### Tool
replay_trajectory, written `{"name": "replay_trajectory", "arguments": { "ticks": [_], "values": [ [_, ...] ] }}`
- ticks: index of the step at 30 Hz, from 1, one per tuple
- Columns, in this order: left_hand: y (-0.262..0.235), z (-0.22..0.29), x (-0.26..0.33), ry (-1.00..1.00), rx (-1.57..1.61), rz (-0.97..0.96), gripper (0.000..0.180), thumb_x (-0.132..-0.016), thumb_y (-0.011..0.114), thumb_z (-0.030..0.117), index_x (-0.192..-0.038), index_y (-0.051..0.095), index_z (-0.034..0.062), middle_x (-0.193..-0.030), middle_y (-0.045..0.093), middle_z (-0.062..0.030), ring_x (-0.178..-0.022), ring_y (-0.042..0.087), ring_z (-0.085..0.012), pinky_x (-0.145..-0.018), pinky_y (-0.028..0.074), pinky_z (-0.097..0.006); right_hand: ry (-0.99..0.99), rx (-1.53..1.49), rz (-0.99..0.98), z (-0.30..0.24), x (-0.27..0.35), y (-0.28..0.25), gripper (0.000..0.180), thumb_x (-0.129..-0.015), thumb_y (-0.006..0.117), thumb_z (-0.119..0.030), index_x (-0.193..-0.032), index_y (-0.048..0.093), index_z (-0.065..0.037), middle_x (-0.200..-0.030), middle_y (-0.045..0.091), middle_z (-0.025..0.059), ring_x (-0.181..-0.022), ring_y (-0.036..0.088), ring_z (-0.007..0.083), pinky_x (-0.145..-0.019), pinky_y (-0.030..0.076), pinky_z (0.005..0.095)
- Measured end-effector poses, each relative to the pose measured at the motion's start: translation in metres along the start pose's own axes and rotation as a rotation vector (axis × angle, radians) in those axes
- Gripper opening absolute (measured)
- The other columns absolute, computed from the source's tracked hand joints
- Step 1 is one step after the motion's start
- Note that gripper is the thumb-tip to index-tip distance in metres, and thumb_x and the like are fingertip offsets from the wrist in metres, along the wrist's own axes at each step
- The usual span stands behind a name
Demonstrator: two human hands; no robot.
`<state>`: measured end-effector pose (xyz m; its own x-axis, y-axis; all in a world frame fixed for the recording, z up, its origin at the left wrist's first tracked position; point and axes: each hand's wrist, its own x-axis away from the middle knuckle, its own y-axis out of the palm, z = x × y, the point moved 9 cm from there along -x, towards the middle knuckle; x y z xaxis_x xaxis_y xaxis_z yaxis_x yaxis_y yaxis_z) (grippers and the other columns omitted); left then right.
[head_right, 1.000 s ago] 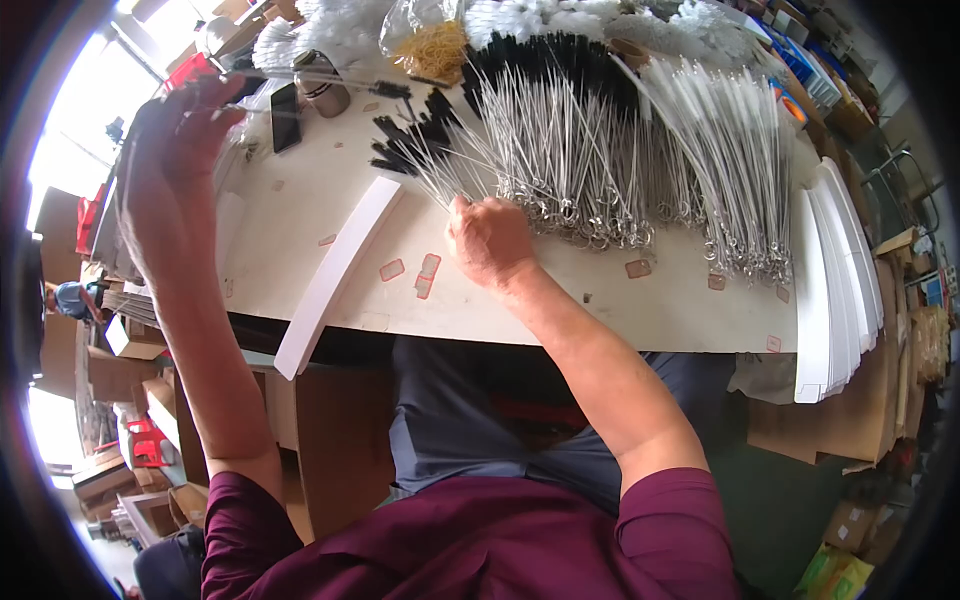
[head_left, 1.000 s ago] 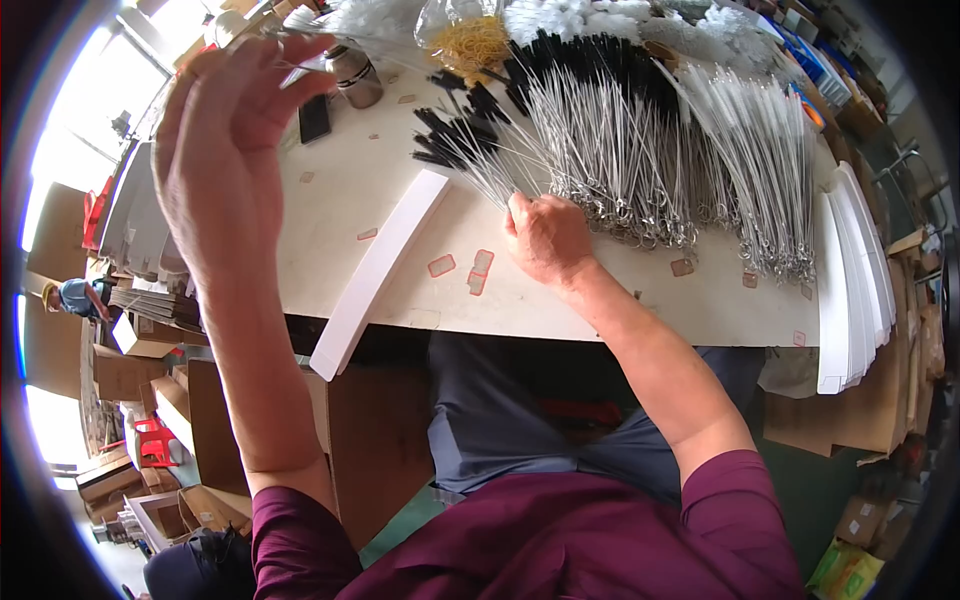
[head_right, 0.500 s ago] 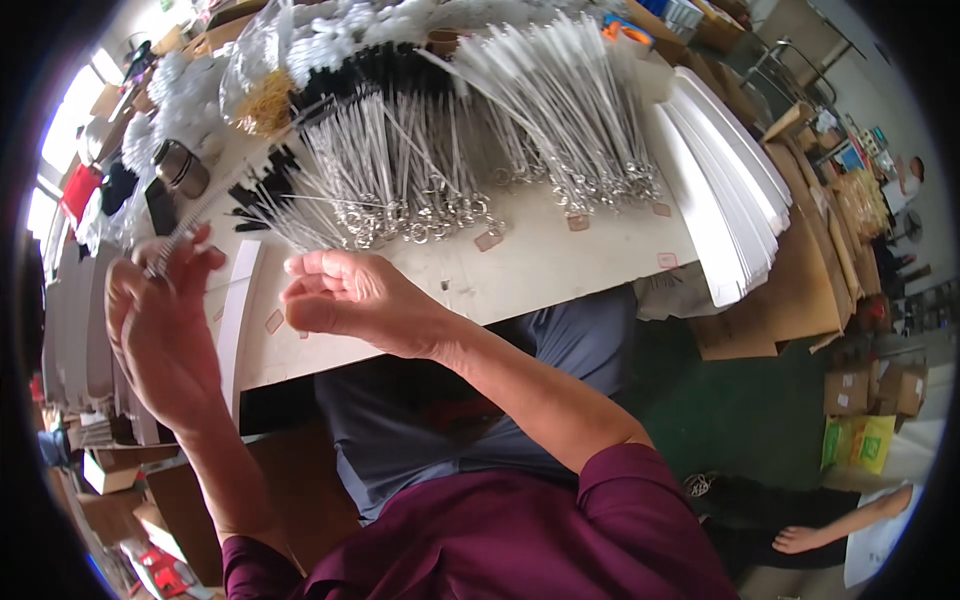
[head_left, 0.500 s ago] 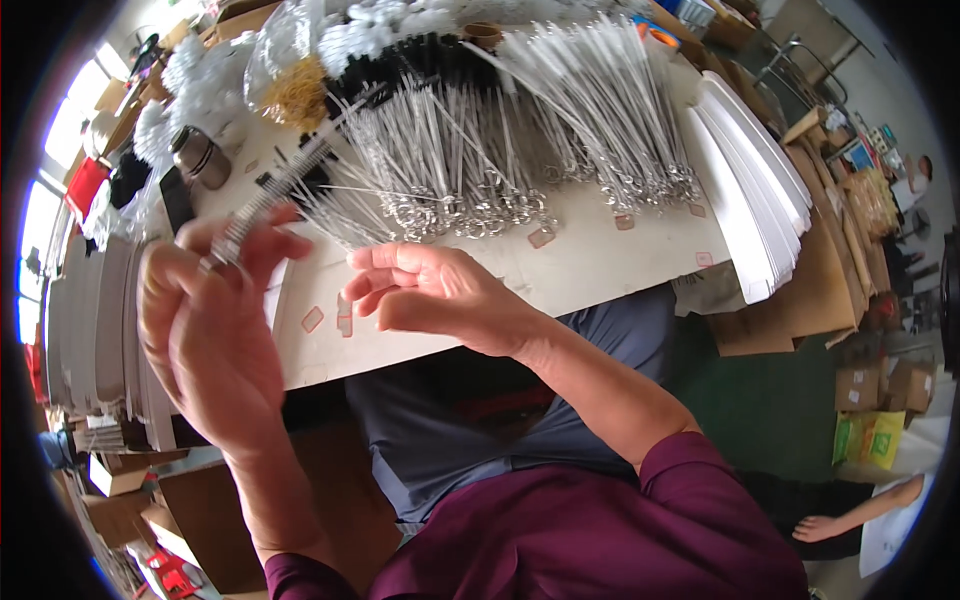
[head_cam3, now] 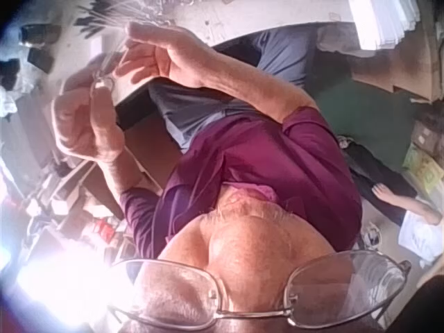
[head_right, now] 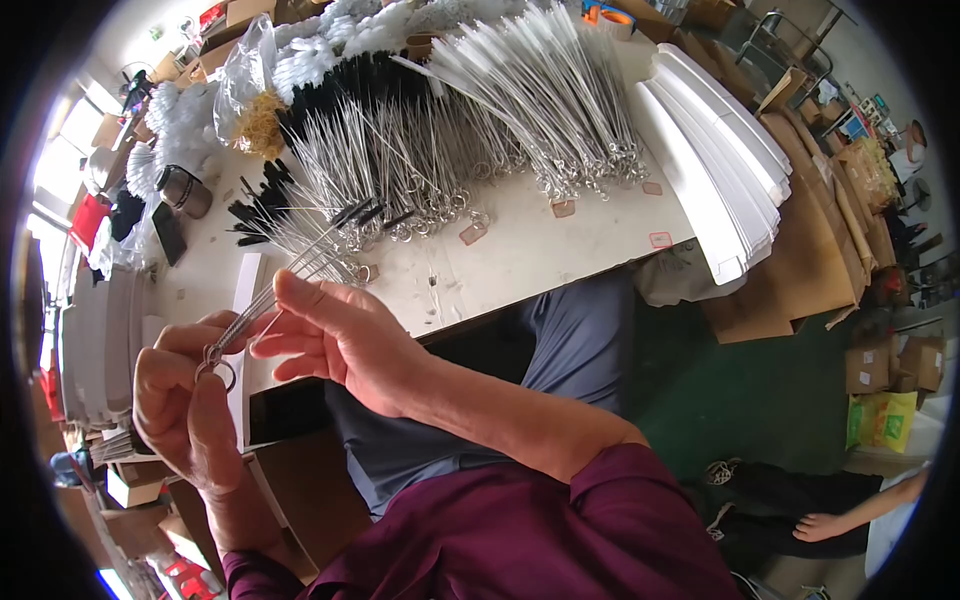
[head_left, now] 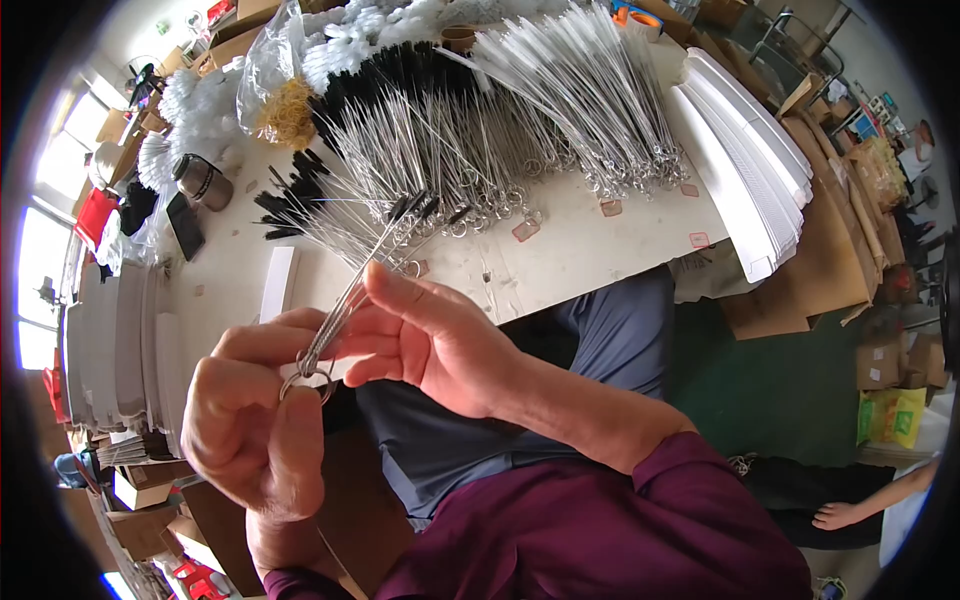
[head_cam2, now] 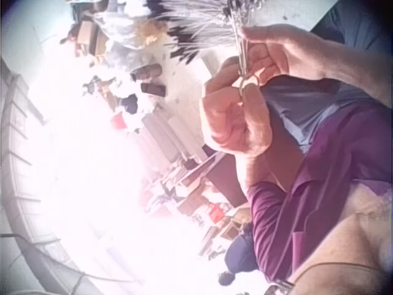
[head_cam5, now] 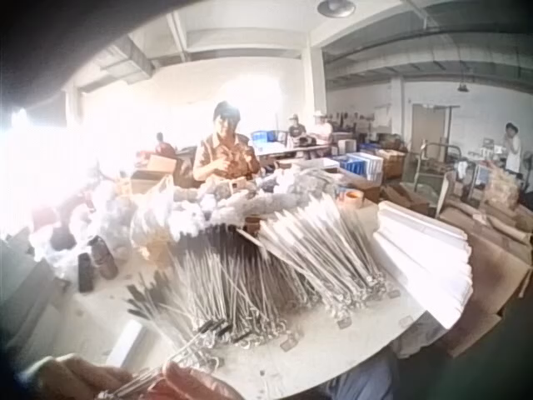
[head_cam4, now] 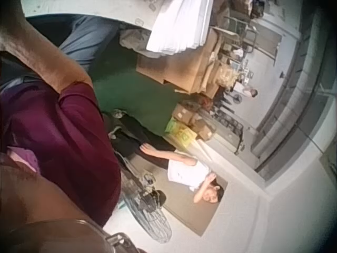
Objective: Folding a white cardboard box and inserting a bundle of wire-handled brushes into it.
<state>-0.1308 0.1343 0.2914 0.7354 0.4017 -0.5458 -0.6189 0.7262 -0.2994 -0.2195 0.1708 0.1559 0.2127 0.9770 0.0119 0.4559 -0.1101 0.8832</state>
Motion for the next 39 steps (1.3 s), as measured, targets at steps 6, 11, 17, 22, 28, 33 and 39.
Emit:
{"name": "replay_trajectory", "arguments": {
  "ticks": [6,11,17,22,28,33,39],
  "values": [
    [-0.003,0.029,-0.002,0.087,-0.016,-0.034,0.011,-0.092,0.056,0.001,-0.085,0.047,0.0007,-0.092,0.064,-0.0220,-0.091,0.067,-0.0330,-0.086,0.051,-0.043,0.054,-0.090,0.032,0.006,0.014,0.014,0.054,-0.099,0.068,-0.049,-0.119,0.057,0.000,-0.120,0.069,0.0164,-0.107,0.071,0.0219,-0.082,0.061,0.0339],
    [0.009,0.062,0.007,0.342,-0.297,-0.163,0.017,-0.092,0.063,0.006,-0.085,0.048,0.0019,-0.089,0.066,-0.0214,-0.082,0.071,-0.0383,-0.075,0.058,-0.048,-0.019,-0.165,0.058,-0.011,0.028,0.027,0.041,-0.106,0.058,-0.039,-0.122,0.061,-0.001,-0.124,0.069,0.0155,-0.112,0.070,0.0253,-0.086,0.059,0.0373],
    [0.026,0.068,0.025,0.525,-0.487,-0.222,0.016,-0.086,0.068,0.006,-0.084,0.052,0.0038,-0.091,0.069,-0.0163,-0.086,0.073,-0.0384,-0.078,0.060,-0.050,-0.135,-0.200,0.094,-0.039,0.039,0.017,0.040,-0.110,0.050,-0.033,-0.129,0.059,0.001,-0.114,0.073,0.0168,-0.105,0.072,0.0300,-0.083,0.060,0.0406],
    [0.054,0.039,0.028,0.460,-0.510,-0.296,0.020,-0.074,0.075,-0.003,-0.081,0.057,0.0000,-0.086,0.067,-0.0156,-0.080,0.073,-0.0367,-0.070,0.063,-0.046,-0.299,-0.182,-0.037,-0.065,0.046,-0.003,0.046,-0.113,0.040,-0.039,-0.129,0.059,-0.001,-0.084,0.063,0.0058,-0.070,0.062,0.0212,-0.068,0.056,0.0413],
    [0.116,-0.052,0.040,0.229,-0.266,-0.309,0.019,-0.075,0.075,-0.006,-0.081,0.060,0.0023,-0.075,0.064,-0.0119,-0.064,0.066,-0.0299,-0.057,0.053,-0.039,-0.467,0.032,0.333,-0.103,0.059,-0.064,0.044,-0.111,0.042,-0.045,-0.113,0.062,-0.005,-0.069,0.038,-0.0060,-0.053,0.028,0.0059,-0.046,0.024,0.0234],
    [0.185,-0.093,0.039,0.076,-0.217,-0.562,0.010,-0.086,0.074,0.004,-0.082,0.064,0.0021,-0.074,0.063,-0.0142,-0.063,0.064,-0.0320,-0.058,0.051,-0.039,-0.611,0.254,0.633,-0.147,0.096,-0.131,0.044,-0.109,0.048,-0.046,-0.114,0.062,-0.005,-0.068,0.039,-0.0064,-0.052,0.030,0.0050,-0.043,0.023,0.0232],
    [0.228,-0.147,-0.037,-0.088,-0.260,-0.529,0.013,-0.092,0.070,0.011,-0.086,0.067,-0.0002,-0.076,0.070,-0.0143,-0.067,0.070,-0.0239,-0.063,0.055,-0.036,-0.667,0.618,0.863,-0.199,0.141,-0.216,0.037,-0.111,0.050,-0.038,-0.111,0.063,-0.004,-0.067,0.037,-0.0070,-0.051,0.030,0.0034,-0.043,0.023,0.0237]
  ]
}}
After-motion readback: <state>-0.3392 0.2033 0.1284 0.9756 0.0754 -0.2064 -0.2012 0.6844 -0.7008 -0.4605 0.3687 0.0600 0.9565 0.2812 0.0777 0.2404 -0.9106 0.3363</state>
